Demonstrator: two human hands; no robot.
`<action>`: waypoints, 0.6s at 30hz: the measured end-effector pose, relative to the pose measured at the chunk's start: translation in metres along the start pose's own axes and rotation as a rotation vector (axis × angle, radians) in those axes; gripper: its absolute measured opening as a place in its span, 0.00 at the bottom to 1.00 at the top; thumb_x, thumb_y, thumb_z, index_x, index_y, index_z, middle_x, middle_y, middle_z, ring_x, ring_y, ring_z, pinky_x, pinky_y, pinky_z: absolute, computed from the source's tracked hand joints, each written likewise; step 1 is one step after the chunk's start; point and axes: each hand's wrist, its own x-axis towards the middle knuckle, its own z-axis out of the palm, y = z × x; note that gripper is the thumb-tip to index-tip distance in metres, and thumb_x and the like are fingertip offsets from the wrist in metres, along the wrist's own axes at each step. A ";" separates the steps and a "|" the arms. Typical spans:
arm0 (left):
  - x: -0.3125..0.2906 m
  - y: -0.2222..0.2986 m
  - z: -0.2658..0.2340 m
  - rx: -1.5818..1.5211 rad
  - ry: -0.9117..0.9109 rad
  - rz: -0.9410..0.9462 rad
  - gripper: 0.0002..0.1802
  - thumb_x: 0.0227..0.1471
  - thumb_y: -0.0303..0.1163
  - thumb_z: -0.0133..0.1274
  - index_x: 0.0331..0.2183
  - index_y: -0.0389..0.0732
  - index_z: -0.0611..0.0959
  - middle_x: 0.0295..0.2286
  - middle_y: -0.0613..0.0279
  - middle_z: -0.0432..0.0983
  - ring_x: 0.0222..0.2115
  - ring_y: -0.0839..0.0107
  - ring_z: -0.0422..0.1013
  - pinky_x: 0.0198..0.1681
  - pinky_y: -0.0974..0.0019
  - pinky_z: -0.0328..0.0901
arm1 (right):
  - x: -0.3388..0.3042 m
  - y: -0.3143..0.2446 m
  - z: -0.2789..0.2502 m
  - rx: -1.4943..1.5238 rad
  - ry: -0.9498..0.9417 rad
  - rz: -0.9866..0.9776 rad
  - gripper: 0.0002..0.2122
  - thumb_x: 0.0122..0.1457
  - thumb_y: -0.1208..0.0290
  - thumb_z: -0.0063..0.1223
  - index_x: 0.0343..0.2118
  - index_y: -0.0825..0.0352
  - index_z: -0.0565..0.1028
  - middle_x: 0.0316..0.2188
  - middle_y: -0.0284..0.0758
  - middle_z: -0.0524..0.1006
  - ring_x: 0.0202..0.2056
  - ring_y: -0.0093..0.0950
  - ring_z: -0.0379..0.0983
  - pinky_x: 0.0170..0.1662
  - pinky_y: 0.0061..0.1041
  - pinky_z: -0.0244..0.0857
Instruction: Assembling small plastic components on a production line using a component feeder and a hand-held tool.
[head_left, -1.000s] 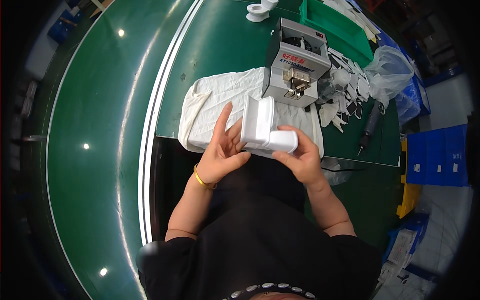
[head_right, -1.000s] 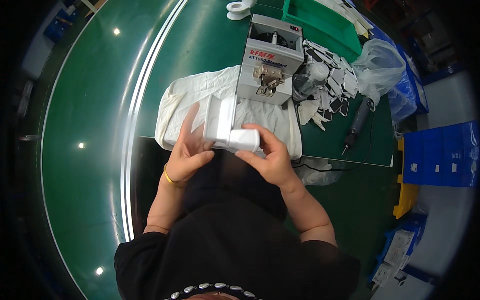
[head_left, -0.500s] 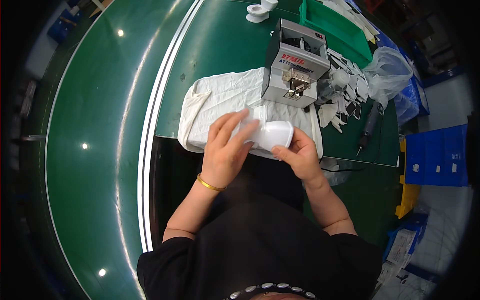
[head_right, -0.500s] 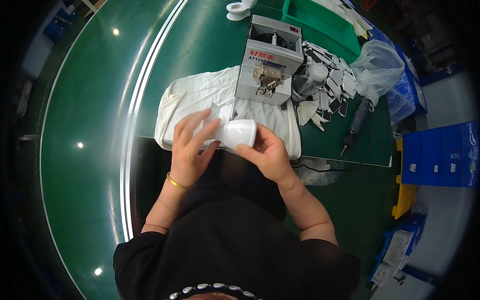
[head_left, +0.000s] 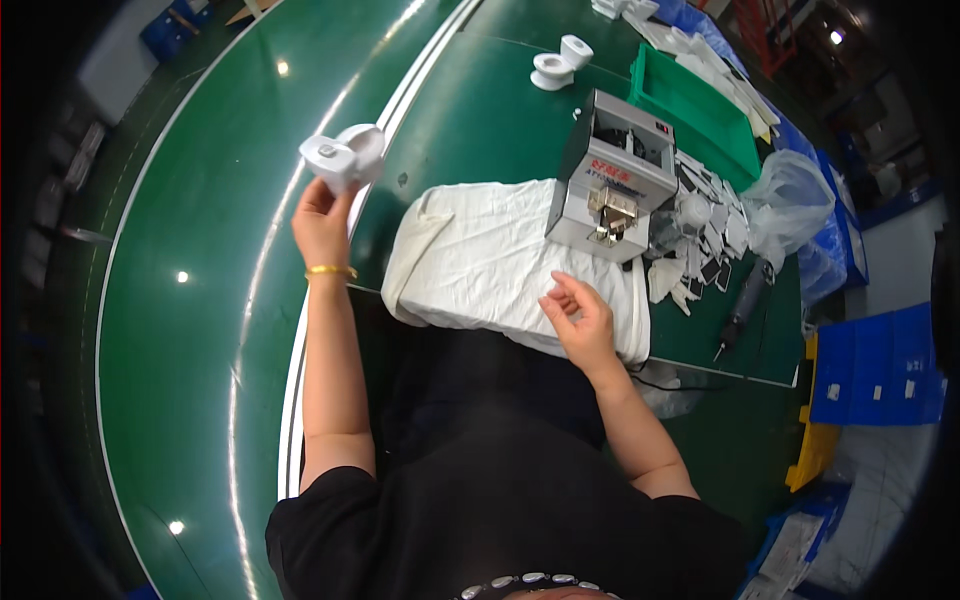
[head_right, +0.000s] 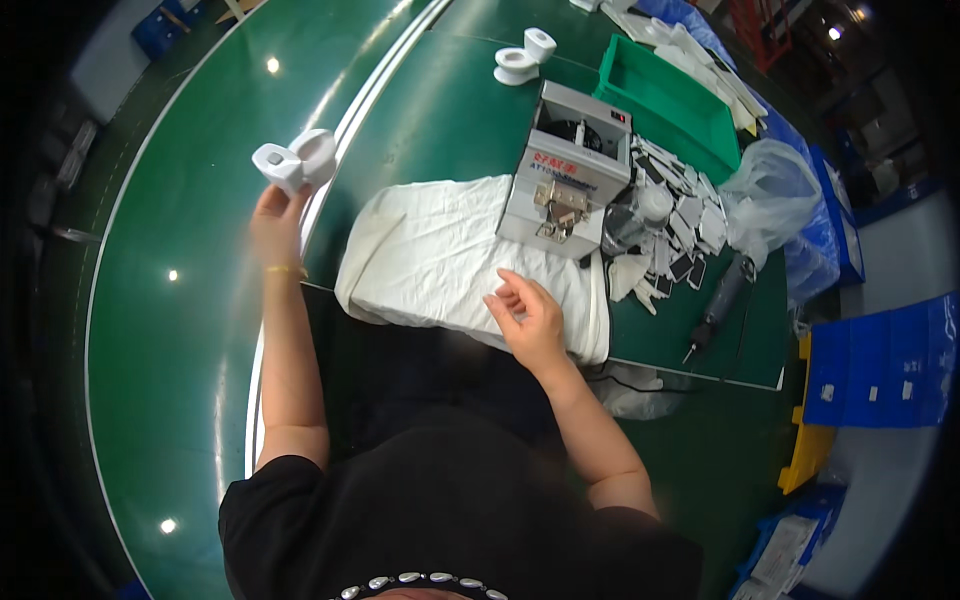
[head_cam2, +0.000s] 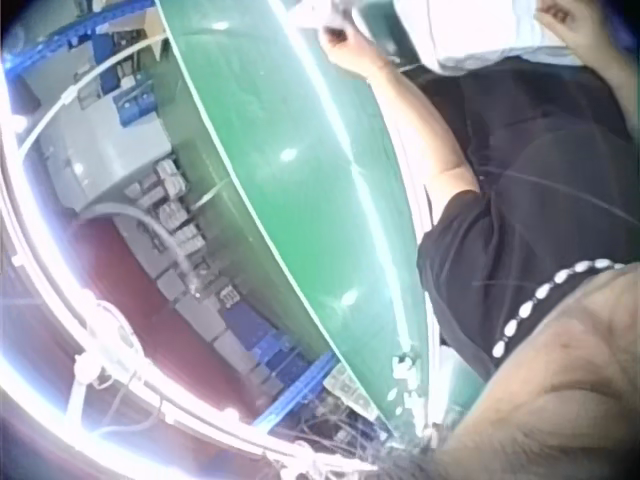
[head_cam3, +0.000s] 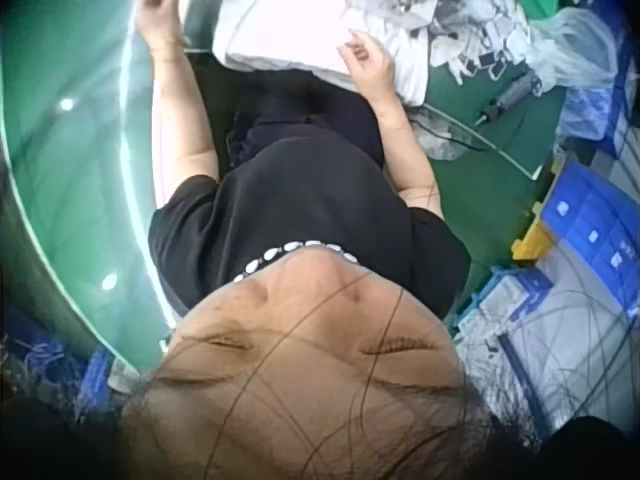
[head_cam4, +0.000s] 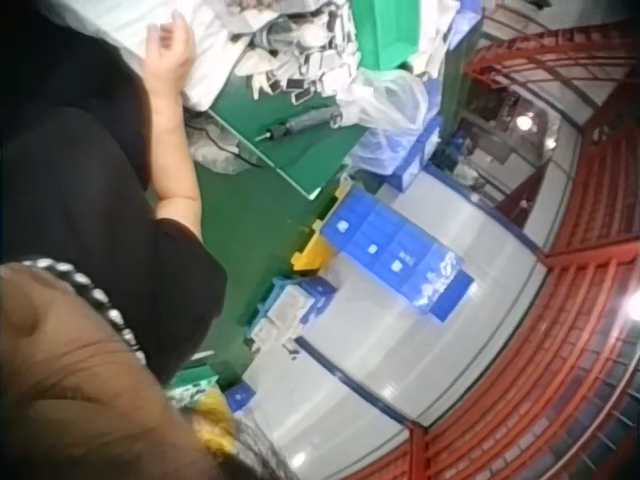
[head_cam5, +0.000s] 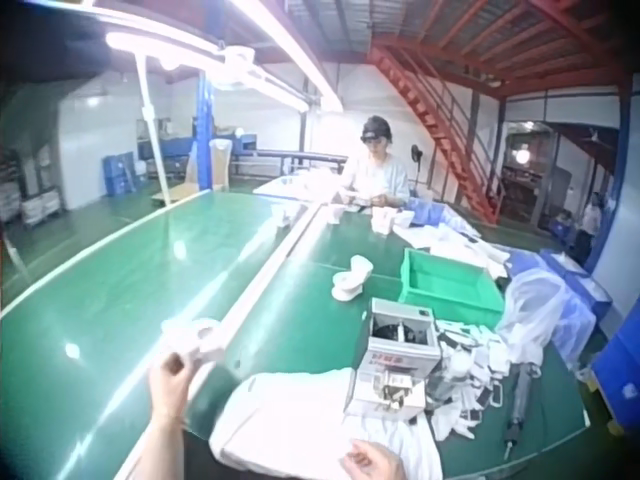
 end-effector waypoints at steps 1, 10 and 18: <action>0.016 -0.012 -0.015 0.005 0.090 0.025 0.14 0.47 0.24 0.63 0.38 0.30 0.81 0.29 0.68 0.79 0.29 0.82 0.70 0.34 0.75 0.66 | -0.001 -0.001 0.003 0.012 -0.010 -0.020 0.15 0.54 0.73 0.62 0.45 0.68 0.76 0.29 0.35 0.77 0.27 0.26 0.73 0.31 0.22 0.68; 0.038 -0.058 -0.049 0.879 0.161 -0.120 0.35 0.42 0.48 0.64 0.48 0.36 0.78 0.48 0.50 0.74 0.54 0.53 0.62 0.57 0.56 0.58 | -0.002 -0.004 0.007 -0.130 -0.010 -0.134 0.08 0.53 0.74 0.61 0.36 0.68 0.78 0.25 0.35 0.76 0.27 0.29 0.73 0.28 0.24 0.69; -0.014 -0.020 -0.004 0.927 0.319 0.473 0.48 0.39 0.40 0.68 0.58 0.33 0.64 0.57 0.40 0.59 0.59 0.44 0.53 0.62 0.50 0.49 | 0.003 -0.002 0.002 -0.088 -0.015 -0.104 0.08 0.53 0.76 0.61 0.36 0.69 0.78 0.27 0.35 0.76 0.27 0.26 0.74 0.30 0.22 0.68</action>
